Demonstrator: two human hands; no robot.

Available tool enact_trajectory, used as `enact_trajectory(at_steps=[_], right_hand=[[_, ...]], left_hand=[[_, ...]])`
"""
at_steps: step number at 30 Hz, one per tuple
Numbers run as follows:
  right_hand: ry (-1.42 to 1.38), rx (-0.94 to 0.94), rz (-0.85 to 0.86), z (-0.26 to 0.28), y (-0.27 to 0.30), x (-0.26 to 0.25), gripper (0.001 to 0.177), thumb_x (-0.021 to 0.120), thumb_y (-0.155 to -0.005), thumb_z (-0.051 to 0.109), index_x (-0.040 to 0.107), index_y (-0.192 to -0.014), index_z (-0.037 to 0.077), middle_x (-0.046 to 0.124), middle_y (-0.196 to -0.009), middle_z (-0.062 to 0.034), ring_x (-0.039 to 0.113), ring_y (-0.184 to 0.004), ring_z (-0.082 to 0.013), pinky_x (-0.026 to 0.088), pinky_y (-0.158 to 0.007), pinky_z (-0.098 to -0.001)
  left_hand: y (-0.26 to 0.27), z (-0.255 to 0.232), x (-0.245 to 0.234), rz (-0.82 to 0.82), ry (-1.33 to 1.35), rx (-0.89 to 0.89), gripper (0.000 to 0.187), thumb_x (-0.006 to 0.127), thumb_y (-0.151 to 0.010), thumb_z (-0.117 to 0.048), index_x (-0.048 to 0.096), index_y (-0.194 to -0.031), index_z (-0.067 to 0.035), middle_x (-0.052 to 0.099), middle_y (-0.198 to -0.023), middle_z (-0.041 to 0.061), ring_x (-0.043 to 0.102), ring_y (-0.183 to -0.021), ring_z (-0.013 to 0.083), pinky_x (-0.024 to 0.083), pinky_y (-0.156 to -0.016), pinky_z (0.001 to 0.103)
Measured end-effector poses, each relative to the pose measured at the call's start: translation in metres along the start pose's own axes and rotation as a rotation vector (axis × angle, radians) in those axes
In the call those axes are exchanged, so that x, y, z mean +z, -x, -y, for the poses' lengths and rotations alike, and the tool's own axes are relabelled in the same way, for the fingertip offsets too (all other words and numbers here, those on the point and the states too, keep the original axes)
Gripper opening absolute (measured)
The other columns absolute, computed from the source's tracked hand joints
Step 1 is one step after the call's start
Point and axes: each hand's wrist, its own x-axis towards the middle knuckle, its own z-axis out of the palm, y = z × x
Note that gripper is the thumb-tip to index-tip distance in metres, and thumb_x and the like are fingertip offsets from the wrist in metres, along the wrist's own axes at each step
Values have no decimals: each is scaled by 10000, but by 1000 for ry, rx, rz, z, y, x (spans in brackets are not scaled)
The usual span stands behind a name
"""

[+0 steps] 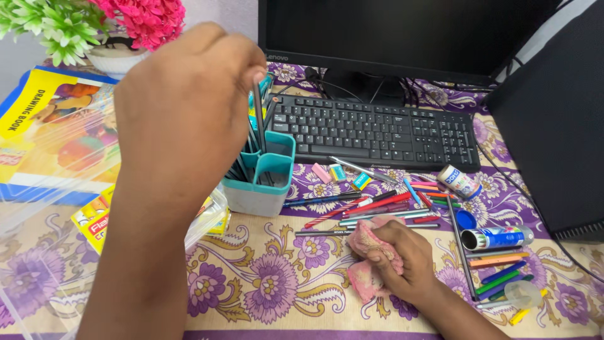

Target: The person picks up various pens and pencils from a table, wipes each one with a cloth, and places them into a teal desk organizer.

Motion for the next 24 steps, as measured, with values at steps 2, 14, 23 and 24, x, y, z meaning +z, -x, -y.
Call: enact_trajectory(at_steps=[2, 14, 23, 24], right_hand=[[0, -30, -2, 3, -3, 0, 252, 704, -932, 190, 621, -1096, 17, 671, -867, -102, 664, -733, -233, 530, -703, -343], [234, -102, -108, -2, -2, -15, 302, 730, -886, 193, 628, -1111, 19, 676, -879, -135, 665, -707, -247, 511, -638, -356], [-7, 70, -393, -23, -24, -67, 268, 692, -1122, 228, 569, -1194, 1, 707, -1058, -81, 675, -924, -96, 537, -851, -246], [-100, 67, -446, -25, -25, -68, 289, 698, -1141, 246, 553, -1218, 8, 698, -1085, -80, 671, -947, -89, 544, -886, -245]], left_hand=[[1, -2, 1, 27, 25, 29, 59, 703, -966, -138, 723, -931, -95, 648, -864, 100, 666, -815, 355, 486, -661, 487], [31, 23, -46, -116, -154, 160, 41, 725, -964, -77, 745, -945, -107, 666, -905, 79, 661, -847, 300, 491, -717, 432], [18, 10, -16, 11, -159, 189, 36, 781, -940, -133, 786, -906, -120, 681, -929, 62, 662, -874, 280, 504, -737, 418], [16, 9, -12, 40, -176, 184, 40, 796, -923, -157, 795, -895, -129, 683, -943, 62, 662, -891, 286, 511, -740, 427]])
